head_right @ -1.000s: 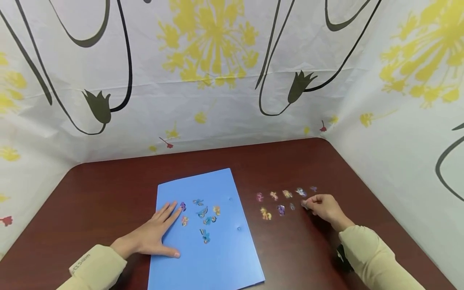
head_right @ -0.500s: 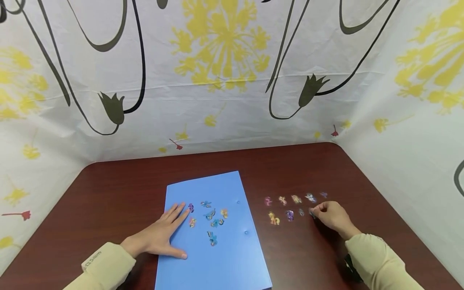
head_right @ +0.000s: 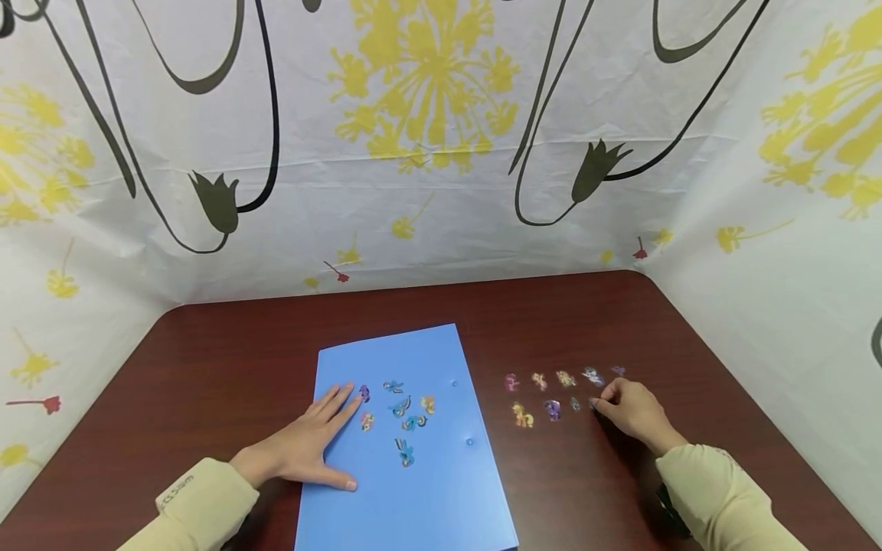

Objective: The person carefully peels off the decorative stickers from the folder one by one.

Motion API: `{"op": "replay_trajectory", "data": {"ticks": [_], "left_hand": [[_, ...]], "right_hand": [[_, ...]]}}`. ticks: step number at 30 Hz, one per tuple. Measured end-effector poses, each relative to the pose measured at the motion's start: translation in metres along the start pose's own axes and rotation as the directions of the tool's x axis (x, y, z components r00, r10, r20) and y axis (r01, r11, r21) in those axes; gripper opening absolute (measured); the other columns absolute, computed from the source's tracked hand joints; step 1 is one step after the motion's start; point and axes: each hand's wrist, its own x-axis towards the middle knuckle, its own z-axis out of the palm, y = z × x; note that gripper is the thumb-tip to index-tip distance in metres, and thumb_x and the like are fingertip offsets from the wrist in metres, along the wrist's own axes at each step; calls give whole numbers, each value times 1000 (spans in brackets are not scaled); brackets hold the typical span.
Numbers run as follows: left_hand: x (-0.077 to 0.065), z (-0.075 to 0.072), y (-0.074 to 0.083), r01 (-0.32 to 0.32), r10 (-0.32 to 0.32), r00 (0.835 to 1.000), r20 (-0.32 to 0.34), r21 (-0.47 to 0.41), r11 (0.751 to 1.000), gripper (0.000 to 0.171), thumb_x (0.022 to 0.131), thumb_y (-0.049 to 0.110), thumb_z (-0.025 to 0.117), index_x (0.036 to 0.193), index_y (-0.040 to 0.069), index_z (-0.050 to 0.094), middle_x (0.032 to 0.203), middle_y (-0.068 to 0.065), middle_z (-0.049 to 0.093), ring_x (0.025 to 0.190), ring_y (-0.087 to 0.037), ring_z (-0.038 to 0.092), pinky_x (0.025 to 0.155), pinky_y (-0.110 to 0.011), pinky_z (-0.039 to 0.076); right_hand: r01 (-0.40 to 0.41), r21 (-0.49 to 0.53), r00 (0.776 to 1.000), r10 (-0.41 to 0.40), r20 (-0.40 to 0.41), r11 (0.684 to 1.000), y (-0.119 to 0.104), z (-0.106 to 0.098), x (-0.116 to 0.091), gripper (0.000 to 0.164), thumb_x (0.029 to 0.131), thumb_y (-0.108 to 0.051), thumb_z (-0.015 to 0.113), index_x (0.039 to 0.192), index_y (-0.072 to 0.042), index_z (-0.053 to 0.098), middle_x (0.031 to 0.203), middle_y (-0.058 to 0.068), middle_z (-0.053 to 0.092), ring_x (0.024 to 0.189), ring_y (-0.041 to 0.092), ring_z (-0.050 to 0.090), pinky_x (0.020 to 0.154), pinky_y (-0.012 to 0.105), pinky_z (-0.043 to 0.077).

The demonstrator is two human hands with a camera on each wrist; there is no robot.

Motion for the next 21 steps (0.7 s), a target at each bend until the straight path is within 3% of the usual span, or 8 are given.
{"op": "replay_trajectory", "data": {"ticks": [14, 21], "left_hand": [[1, 0, -1, 1, -1, 1000, 3, 8, 1000, 115, 58, 77, 53, 143, 12, 10, 148, -10, 2, 133, -31, -1, 103, -51, 13], [1, 1, -1, 12, -12, 1000, 8, 0, 1000, 116, 58, 78, 52, 143, 13, 10, 148, -9, 2, 133, -31, -1, 102, -51, 14]], "right_hand": [[1, 38, 1000, -2, 31, 999, -3, -4, -2, 18, 84, -17, 59, 85, 0, 52, 65, 2, 48, 54, 16, 39, 50, 30, 32], [109, 72, 993, -105, -48, 992, -34, -6, 6, 12, 85, -15, 58, 86, -2, 58, 76, 5, 58, 63, 15, 49, 51, 29, 38]]}}
